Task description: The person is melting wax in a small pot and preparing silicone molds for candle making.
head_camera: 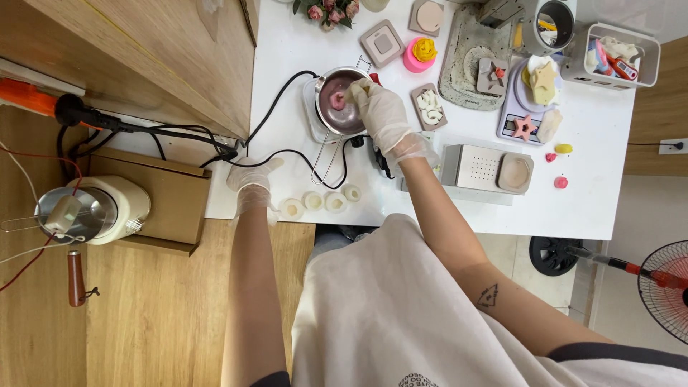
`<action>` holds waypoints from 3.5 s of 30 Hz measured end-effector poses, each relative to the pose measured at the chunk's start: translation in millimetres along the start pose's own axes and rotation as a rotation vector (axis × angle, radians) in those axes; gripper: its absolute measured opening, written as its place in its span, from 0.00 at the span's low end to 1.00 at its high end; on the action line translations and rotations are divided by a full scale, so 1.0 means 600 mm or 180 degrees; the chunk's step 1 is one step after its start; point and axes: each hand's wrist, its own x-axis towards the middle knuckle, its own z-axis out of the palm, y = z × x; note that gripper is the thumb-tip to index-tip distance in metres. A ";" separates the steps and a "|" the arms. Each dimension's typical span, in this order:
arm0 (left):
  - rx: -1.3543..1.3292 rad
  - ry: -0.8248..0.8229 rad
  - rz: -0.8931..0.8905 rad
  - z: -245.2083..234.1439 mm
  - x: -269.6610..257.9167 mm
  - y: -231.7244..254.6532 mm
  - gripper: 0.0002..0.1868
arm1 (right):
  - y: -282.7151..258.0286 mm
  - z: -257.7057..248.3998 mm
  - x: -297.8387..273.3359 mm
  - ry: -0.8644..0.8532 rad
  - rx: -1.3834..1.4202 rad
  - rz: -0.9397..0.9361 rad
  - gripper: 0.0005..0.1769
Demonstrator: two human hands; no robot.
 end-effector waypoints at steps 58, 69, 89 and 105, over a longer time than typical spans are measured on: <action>0.0009 0.0167 -0.0007 -0.001 0.017 0.000 0.51 | -0.010 -0.035 0.008 -0.0407 -0.0341 -0.0264 0.17; -0.0090 -0.0048 0.0017 -0.003 -0.005 0.005 0.48 | 0.018 -0.019 0.017 -0.0336 -0.0495 -0.0619 0.15; -0.0140 -0.0427 -0.0033 -0.001 -0.060 -0.004 0.46 | -0.027 -0.036 0.014 -0.0650 -0.0746 -0.0413 0.19; -0.0208 -0.0417 0.0189 0.025 -0.054 -0.025 0.44 | 0.003 -0.005 0.009 -0.0513 -0.1469 -0.0575 0.22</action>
